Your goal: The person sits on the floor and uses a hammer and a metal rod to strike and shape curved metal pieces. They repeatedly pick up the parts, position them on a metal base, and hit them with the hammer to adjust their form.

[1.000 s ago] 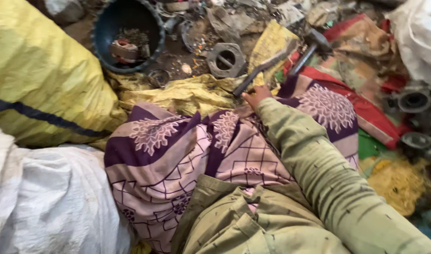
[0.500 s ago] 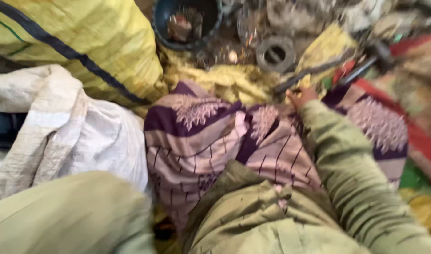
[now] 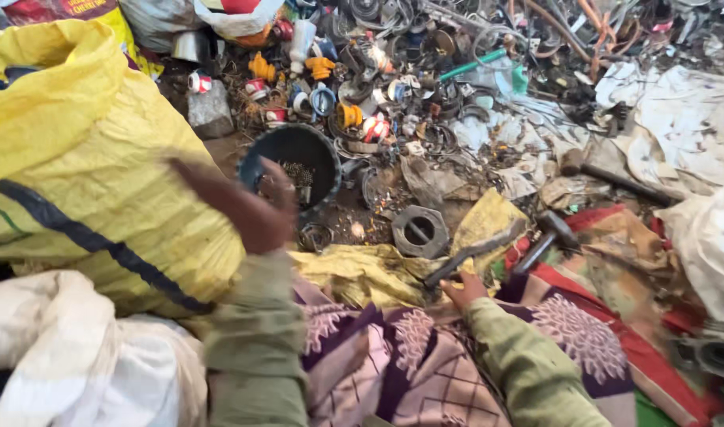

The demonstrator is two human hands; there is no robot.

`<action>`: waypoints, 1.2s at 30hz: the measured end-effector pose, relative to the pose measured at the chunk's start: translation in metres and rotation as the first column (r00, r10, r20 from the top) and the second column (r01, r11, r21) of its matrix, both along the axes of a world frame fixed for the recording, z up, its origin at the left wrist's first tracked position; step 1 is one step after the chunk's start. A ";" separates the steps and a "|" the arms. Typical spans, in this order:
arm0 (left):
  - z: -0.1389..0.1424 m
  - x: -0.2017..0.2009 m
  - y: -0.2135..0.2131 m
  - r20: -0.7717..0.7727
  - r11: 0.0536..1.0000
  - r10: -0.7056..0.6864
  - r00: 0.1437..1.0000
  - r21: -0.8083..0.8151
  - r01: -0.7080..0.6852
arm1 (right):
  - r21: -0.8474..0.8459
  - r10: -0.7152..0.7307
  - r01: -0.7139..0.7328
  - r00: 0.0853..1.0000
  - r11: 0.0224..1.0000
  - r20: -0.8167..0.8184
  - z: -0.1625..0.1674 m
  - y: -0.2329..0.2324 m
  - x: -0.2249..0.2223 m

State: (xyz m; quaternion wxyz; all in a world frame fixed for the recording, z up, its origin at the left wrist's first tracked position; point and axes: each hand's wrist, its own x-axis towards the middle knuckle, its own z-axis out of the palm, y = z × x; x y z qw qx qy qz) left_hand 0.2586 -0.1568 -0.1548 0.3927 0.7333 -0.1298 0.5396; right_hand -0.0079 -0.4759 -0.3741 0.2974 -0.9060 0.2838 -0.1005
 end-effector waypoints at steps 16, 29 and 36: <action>-0.057 -0.002 -0.059 -0.447 0.508 -0.858 0.251 -0.811 0.291 | -0.297 -0.128 0.180 0.974 0.938 0.186 0.019 -0.033 0.060; -0.039 -0.020 -0.064 -0.264 0.260 -0.964 -0.037 -0.961 0.094 | -0.257 -0.216 0.228 0.974 0.939 0.076 0.030 -0.162 0.228; -0.022 -0.029 -0.072 -0.386 0.387 -0.906 -0.175 -0.921 0.028 | -0.404 -0.065 0.013 0.991 0.914 -0.113 0.022 -0.219 0.276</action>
